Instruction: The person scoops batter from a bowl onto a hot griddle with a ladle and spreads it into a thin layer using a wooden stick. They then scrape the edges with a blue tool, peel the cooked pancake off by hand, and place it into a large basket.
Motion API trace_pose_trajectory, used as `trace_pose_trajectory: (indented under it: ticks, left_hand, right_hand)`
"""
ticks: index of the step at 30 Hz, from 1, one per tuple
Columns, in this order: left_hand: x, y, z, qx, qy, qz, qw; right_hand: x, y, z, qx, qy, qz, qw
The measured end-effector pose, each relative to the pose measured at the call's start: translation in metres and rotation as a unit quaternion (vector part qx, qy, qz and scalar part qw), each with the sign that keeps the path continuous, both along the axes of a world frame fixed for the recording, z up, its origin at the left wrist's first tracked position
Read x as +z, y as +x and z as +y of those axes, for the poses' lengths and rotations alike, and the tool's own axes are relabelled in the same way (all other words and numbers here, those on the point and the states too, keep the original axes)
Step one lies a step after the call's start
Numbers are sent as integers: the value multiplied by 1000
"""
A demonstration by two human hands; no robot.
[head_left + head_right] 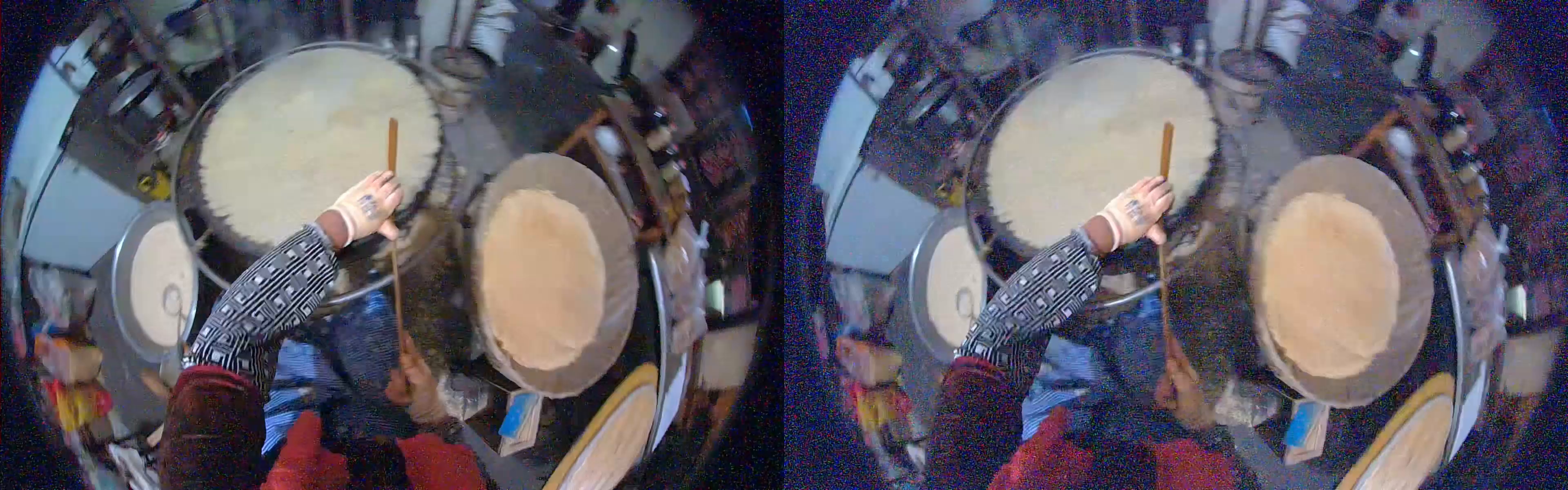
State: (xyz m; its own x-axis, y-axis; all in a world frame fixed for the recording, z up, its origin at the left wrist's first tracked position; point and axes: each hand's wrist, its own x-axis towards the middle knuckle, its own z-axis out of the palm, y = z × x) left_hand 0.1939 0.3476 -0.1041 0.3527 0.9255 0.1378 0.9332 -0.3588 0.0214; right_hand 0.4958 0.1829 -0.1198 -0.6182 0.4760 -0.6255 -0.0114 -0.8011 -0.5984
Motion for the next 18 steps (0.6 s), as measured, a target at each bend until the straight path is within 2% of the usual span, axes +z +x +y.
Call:
trace_pose_trajectory:
  ticks: [1,3,6,8,10,11,13,15,16,18]
  left_hand:
    - [-9,-14,-4,19,50,-5,999]
    - [-8,-51,-7,57,8,9,998]
    - [-9,-93,-33,111,58,23,992]
    - [-11,-132,-47,141,35,5,989]
    - [-16,-162,-74,168,49,4,985]
    - [-12,-173,-90,171,50,5,984]
    - [-5,-193,-126,235,47,1,971]
    - [-10,-216,-168,259,44,28,964]
    - [-6,-217,-188,286,33,44,957]
    - [-27,-233,-232,317,14,71,946]
  right_hand:
    - [-1,-6,8,-39,-110,83,990]
    - [9,-26,25,0,-142,112,984]
    - [12,-54,39,64,-144,138,978]
    - [19,-84,48,95,-144,132,976]
    - [15,-105,50,165,-65,126,976]
    - [12,-116,52,169,-65,127,975]
    - [-3,-139,50,242,38,95,965]
    - [-5,-158,34,236,15,96,967]
    - [-5,-167,25,245,54,82,965]
    - [-10,-172,10,285,148,38,946]
